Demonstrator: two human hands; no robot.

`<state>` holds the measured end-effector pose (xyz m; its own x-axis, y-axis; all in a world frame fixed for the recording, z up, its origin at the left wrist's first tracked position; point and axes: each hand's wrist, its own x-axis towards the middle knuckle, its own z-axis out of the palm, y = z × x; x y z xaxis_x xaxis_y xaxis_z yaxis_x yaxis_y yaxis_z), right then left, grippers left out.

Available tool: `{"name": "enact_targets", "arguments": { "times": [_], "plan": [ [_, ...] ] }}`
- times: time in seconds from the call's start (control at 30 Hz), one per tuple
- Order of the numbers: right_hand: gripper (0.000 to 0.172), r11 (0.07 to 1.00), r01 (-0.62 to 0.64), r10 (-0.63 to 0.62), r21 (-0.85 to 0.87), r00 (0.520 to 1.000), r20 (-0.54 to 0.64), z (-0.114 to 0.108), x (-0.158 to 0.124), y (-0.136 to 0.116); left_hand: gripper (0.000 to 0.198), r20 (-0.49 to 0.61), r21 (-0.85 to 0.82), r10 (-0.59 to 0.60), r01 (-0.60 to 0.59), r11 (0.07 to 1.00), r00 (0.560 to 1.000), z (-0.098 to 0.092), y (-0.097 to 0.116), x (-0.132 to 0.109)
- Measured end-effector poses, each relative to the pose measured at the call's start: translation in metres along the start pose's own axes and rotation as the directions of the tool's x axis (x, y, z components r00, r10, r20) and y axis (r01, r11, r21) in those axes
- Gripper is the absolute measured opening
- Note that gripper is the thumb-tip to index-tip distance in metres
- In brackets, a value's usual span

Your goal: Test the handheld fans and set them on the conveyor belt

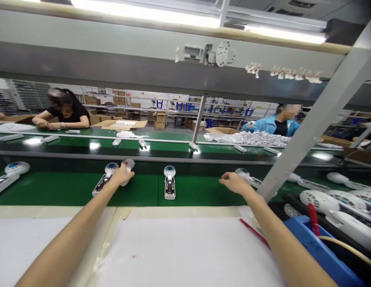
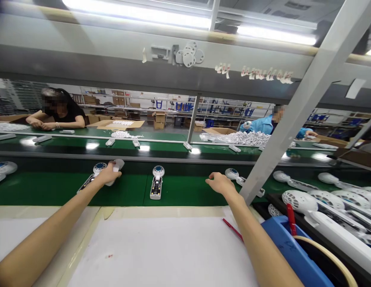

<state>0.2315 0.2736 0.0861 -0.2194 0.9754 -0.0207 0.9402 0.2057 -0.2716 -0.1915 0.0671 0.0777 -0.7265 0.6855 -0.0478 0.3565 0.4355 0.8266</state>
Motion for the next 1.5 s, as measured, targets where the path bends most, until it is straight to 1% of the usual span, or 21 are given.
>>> {"name": "enact_targets", "arguments": {
  "times": [0.07,0.13,0.17,0.23,0.33,0.4,0.5,0.63,0.7,0.8,0.87,1.0,1.07,1.13,1.3,1.37,1.43,1.5],
  "plan": [
    [0.038,1.000,0.009,-0.009,-0.001,1.000,-0.003,0.003,0.003,0.002,0.056,0.117,-0.239,-0.004,0.032,0.970,0.993,-0.007,0.016,-0.003],
    [0.038,1.000,0.018,-0.018,-0.002,1.000,-0.003,0.005,0.005,0.004,0.036,0.224,-0.465,0.045,0.066,0.883,0.973,-0.012,0.034,-0.012],
    [0.038,1.000,0.022,-0.022,-0.003,1.000,-0.004,0.006,0.006,0.005,0.030,0.257,-0.556,0.079,0.081,0.827,0.963,-0.014,0.043,-0.018],
    [0.037,1.000,0.029,-0.029,-0.007,1.000,-0.007,0.007,0.007,0.008,0.027,0.281,-0.688,0.136,0.100,0.719,0.950,-0.019,0.060,-0.033],
    [0.038,0.999,0.038,-0.038,-0.014,0.999,-0.004,0.008,0.009,0.010,0.027,0.254,-0.791,0.181,0.096,0.604,0.950,-0.025,0.078,-0.055],
    [0.039,0.999,0.040,-0.040,-0.020,0.999,0.000,0.008,0.010,0.011,0.028,0.212,-0.825,0.194,0.069,0.561,0.958,-0.029,0.087,-0.068],
    [0.041,0.999,0.034,-0.034,-0.032,0.999,-0.006,0.008,0.009,0.011,0.037,0.124,-0.853,0.248,-0.024,0.521,0.961,-0.033,0.098,-0.085],
    [0.043,0.999,0.016,-0.017,-0.045,1.000,-0.019,0.008,0.009,0.011,0.054,0.036,-0.850,0.363,-0.162,0.500,0.931,-0.038,0.107,-0.103],
    [0.044,0.998,0.006,-0.008,-0.057,0.999,-0.034,0.010,0.009,0.012,0.063,0.008,-0.837,0.428,-0.228,0.498,0.904,-0.040,0.109,-0.110],
    [0.044,0.997,0.001,-0.006,-0.082,0.998,-0.063,0.013,0.008,0.012,0.075,-0.018,-0.826,0.538,-0.316,0.467,0.842,-0.042,0.111,-0.119],
    [0.047,0.995,-0.018,0.009,-0.103,0.996,-0.086,0.015,0.007,0.013,0.078,-0.040,-0.825,0.598,-0.364,0.432,0.800,-0.041,0.111,-0.125],
    [0.056,0.981,-0.128,0.099,-0.149,0.978,-0.183,0.024,0.001,0.012,0.079,-0.066,-0.815,0.686,-0.436,0.382,0.725,-0.037,0.110,-0.132],
    [0.057,0.973,-0.162,0.122,-0.164,0.966,-0.229,0.030,-0.003,0.012,0.079,-0.066,-0.811,0.716,-0.456,0.368,0.695,-0.035,0.110,-0.135],
    [0.058,0.968,-0.180,0.132,-0.172,0.957,-0.260,0.037,-0.005,0.013,0.080,-0.056,-0.808,0.736,-0.464,0.363,0.675,-0.033,0.109,-0.137],
    [0.055,0.960,-0.241,0.192,-0.146,0.939,-0.287,0.053,-0.005,0.016,0.088,0.006,-0.819,0.757,-0.431,0.378,0.654,-0.028,0.109,-0.142],
    [0.054,0.960,-0.252,0.209,-0.124,0.937,-0.281,0.052,-0.003,0.017,0.086,0.040,-0.826,0.756,-0.404,0.392,0.653,-0.026,0.108,-0.143],
    [0.052,0.963,-0.249,0.214,-0.101,0.938,-0.273,0.047,-0.002,0.016,0.084,0.065,-0.834,0.749,-0.376,0.403,0.659,-0.024,0.107,-0.144],
    [0.045,0.968,-0.241,0.222,-0.062,0.948,-0.228,0.039,-0.001,0.016,0.082,0.091,-0.841,0.743,-0.348,0.414,0.664,-0.023,0.107,-0.146]
  ]
}}
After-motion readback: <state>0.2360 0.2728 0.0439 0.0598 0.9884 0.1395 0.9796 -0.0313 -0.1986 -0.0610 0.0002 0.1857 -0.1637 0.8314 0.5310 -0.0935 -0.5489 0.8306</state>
